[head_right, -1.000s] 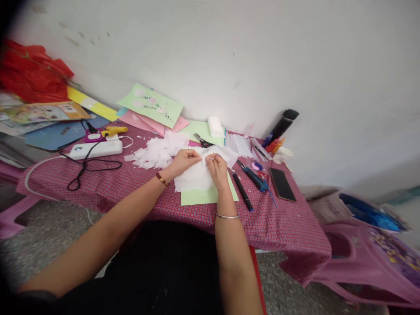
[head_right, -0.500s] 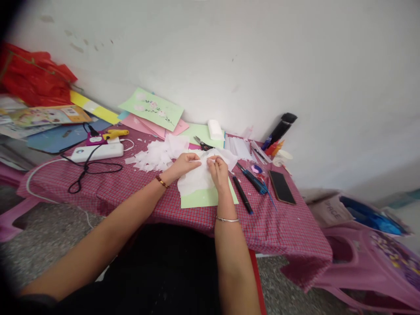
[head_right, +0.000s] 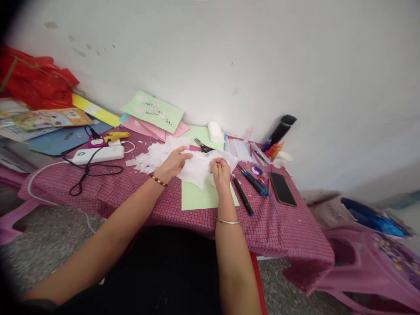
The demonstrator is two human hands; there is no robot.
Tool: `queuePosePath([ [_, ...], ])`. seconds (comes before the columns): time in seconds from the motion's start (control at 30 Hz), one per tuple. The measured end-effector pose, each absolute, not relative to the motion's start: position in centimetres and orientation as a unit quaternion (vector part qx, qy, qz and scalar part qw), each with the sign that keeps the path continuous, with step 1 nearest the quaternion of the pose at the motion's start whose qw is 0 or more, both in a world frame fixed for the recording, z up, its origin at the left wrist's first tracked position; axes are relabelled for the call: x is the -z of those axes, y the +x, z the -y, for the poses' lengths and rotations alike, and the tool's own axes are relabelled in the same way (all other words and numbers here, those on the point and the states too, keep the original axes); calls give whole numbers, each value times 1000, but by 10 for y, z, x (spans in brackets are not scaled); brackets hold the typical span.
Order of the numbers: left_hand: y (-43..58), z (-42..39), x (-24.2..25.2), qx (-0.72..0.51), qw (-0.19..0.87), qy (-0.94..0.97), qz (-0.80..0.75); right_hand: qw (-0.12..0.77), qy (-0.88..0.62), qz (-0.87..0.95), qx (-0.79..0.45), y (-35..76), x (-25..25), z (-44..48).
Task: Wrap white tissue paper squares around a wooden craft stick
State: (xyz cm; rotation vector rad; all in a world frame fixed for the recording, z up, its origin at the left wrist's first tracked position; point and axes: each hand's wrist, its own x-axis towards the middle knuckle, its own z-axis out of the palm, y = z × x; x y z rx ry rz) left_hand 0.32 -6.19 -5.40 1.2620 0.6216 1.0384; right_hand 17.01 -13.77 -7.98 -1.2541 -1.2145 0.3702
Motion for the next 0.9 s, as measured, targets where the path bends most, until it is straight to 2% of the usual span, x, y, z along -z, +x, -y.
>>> queuePosePath([
  [0.2, 9, 69, 57, -437, 656, 557, -260, 602, -530, 569, -184, 162, 71, 146],
  [0.53, 11, 78, 59, -352, 621, 651, -256, 615, -545, 551, -146, 162, 77, 137],
  [0.77, 12, 68, 65, -427, 568, 627, -319, 607, -530, 573, -152, 160, 75, 140],
  [0.9, 11, 68, 67, -438, 548, 646, -302, 601, -528, 582, -149, 158, 74, 141],
])
